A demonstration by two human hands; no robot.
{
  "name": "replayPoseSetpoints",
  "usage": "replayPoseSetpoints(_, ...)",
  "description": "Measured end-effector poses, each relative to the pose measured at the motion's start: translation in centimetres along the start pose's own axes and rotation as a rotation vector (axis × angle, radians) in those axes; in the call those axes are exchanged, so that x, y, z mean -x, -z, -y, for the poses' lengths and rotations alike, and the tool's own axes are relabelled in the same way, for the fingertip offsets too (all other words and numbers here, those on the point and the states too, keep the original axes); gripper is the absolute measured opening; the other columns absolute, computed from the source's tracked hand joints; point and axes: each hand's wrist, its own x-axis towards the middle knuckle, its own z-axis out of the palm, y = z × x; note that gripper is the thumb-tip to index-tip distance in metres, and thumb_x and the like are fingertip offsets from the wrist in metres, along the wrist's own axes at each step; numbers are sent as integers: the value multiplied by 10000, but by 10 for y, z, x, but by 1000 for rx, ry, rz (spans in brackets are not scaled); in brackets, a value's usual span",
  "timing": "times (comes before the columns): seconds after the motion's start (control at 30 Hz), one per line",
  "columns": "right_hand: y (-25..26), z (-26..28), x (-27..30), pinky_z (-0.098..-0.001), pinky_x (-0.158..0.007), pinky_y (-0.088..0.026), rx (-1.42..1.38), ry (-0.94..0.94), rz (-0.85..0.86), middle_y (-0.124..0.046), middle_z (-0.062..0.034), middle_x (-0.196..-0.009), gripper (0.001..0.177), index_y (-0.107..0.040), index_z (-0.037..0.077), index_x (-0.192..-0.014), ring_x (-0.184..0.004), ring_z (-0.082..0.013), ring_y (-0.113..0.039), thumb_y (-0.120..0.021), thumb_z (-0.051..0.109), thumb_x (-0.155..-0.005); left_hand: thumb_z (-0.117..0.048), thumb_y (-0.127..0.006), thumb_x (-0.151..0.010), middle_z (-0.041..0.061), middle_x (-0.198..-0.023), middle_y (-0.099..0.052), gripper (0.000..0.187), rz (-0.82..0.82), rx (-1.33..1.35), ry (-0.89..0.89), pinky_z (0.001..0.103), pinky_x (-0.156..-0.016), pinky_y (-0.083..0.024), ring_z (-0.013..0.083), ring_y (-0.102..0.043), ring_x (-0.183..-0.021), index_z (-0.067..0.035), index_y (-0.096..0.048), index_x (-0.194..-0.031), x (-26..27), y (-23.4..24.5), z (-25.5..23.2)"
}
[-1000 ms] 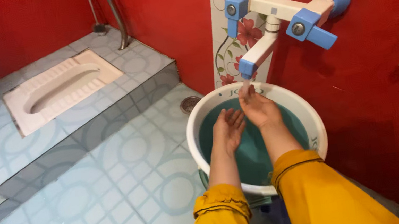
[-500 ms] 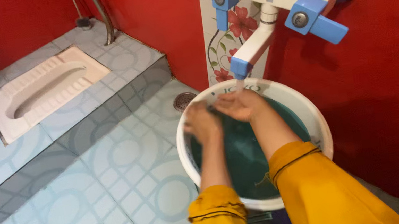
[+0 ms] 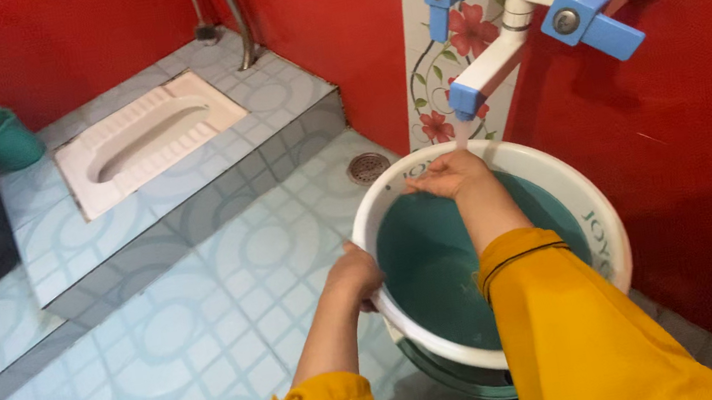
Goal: The person scrubs the exterior of a light blue bucket with a brush, then rinses it under a tap. They then scrub and rinse a small blue plastic jug using the same brush and water source.
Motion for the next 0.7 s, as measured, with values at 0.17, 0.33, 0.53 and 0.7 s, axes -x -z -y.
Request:
replayPoseSetpoints(0.17, -17, -37, 6, -717, -1175, -121, 102, -185, 37, -125, -421, -1613, 603, -152, -190, -1494, -1456, -672, -40, -297, -20, -934, -104, -660, -932, 329, -994, -699, 707, 126, 117, -62, 502, -545, -642, 435, -771, -730, 22, -191, -1446, 22, -8, 17)
replayPoseSetpoints(0.33, -28, -52, -13, -607, -1244, -147, 303, -100, 23, -119, -393, -1628, 611, -125, -240, -1494, -1541, -506, -146, -331, -19, -963, -82, -621, -960, 343, -1009, -690, 741, 134, 74, 26, 495, -583, -625, 432, -749, -760, 4, -102, -1482, 16, -10, 13)
replayPoseSetpoints(0.53, -65, -50, 8, -579, -1235, -283, 132, -84, 291, -199, -393, -1640, 556, -226, -209, -1524, -1529, -495, -223, -329, -27, -1009, -60, -595, -964, 358, -987, -712, 689, 157, 18, 25, 458, -584, -636, 406, -764, -743, 38, -144, -1477, 27, -1, 6)
replayPoseSetpoints(0.7, -4, -39, 21, -491, -1176, -397, -113, 285, -48, -436, -69, -1603, 569, -390, 49, -1510, -1477, -270, -432, -296, 287, -1002, -91, -589, -970, 336, -1010, -716, 537, 89, 101, -10, 459, -565, -630, 390, -752, -727, 56, -331, -1417, 23, 5, 9)
